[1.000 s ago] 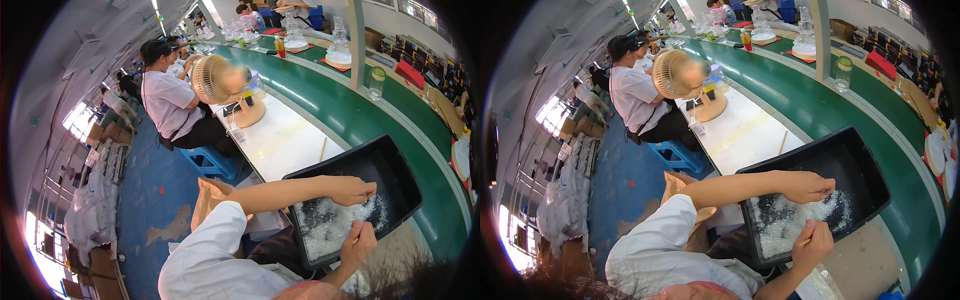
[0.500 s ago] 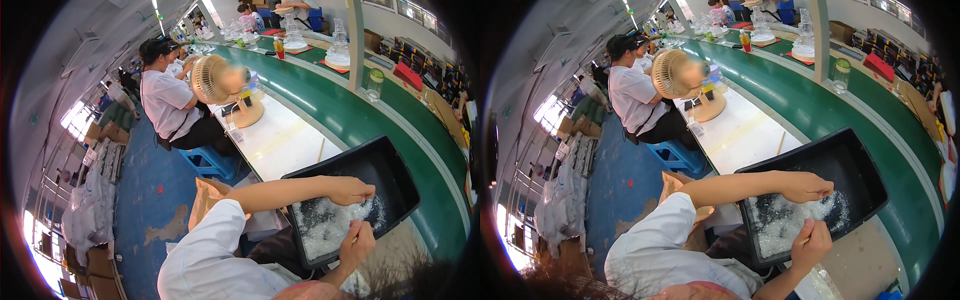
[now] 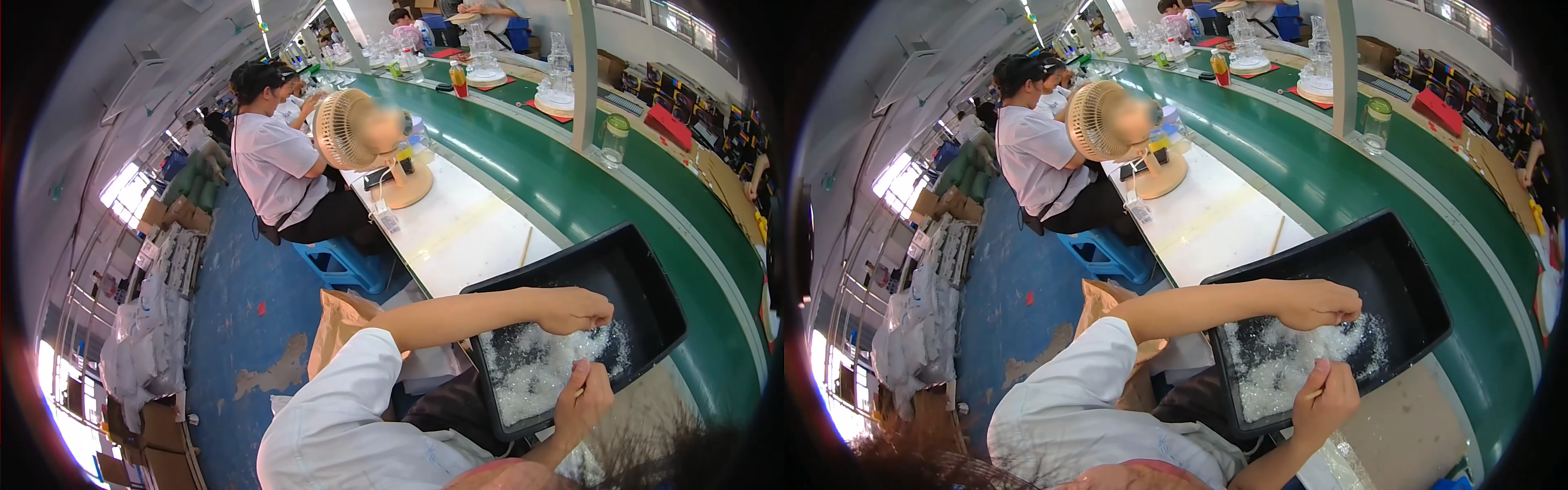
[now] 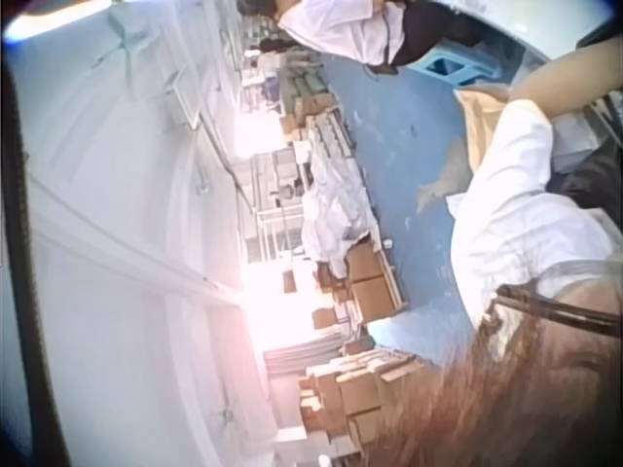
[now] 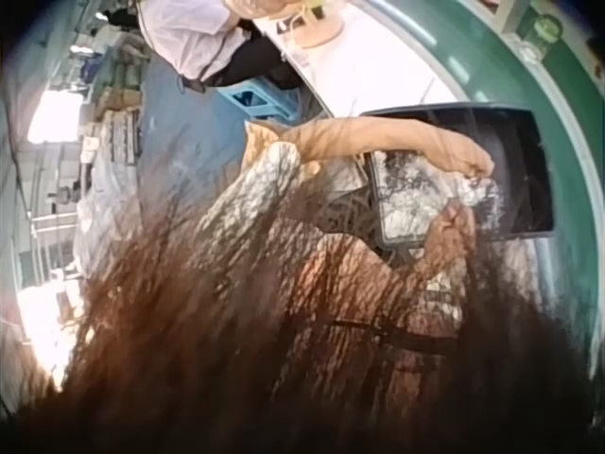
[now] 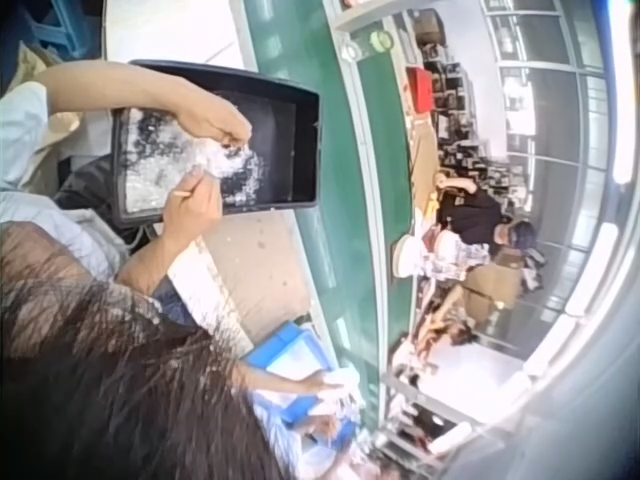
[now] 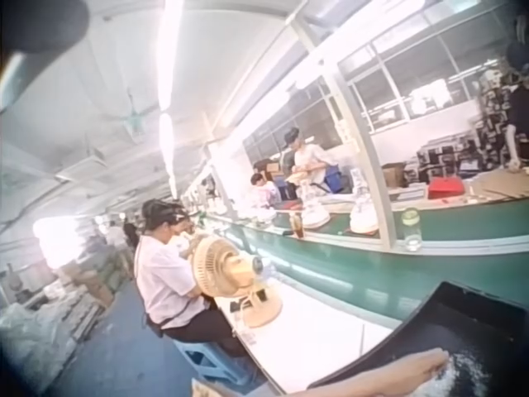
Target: Decorating clear plastic ornaments by applying glue with a brush and coating them with white flakes.
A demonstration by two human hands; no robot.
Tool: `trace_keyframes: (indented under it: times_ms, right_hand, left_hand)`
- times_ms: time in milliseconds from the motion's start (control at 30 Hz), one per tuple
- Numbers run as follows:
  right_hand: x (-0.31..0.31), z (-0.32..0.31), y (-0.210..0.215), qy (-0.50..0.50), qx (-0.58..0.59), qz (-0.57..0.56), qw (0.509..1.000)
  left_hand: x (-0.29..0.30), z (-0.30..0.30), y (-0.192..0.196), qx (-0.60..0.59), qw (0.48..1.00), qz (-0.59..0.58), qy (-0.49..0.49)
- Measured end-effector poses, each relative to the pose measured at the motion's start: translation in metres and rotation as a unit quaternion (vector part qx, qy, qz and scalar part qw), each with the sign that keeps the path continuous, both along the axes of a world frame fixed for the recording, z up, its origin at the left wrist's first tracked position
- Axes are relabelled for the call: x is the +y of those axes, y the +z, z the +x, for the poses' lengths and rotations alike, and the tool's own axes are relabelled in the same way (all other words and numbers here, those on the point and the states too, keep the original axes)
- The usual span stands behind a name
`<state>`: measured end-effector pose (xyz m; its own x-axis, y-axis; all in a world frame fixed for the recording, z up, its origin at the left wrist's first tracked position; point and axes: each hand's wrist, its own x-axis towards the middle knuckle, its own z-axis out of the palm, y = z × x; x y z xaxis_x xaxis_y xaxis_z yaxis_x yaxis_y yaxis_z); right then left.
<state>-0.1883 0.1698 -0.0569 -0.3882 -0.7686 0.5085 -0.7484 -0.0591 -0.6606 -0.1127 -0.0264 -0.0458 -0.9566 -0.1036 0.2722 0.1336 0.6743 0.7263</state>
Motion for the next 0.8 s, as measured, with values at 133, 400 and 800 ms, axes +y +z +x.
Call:
trace_keyframes:
  times_ms: [133, 400, 800]
  right_hand:
    - [-0.002, 0.001, -0.001, -0.004, -0.004, -0.024, 1.000]
    - [-0.001, 0.001, -0.001, -0.001, 0.003, -0.028, 1.000]
    - [-0.002, 0.000, -0.003, 0.005, 0.003, -0.027, 1.000]
  left_hand:
    - [0.000, 0.000, -0.001, 0.008, 1.000, 0.002, -0.006]
    - [0.000, 0.000, -0.002, 0.028, 1.000, 0.006, -0.001]
    - [0.007, 0.005, 0.009, -0.060, 0.997, -0.001, 0.037]
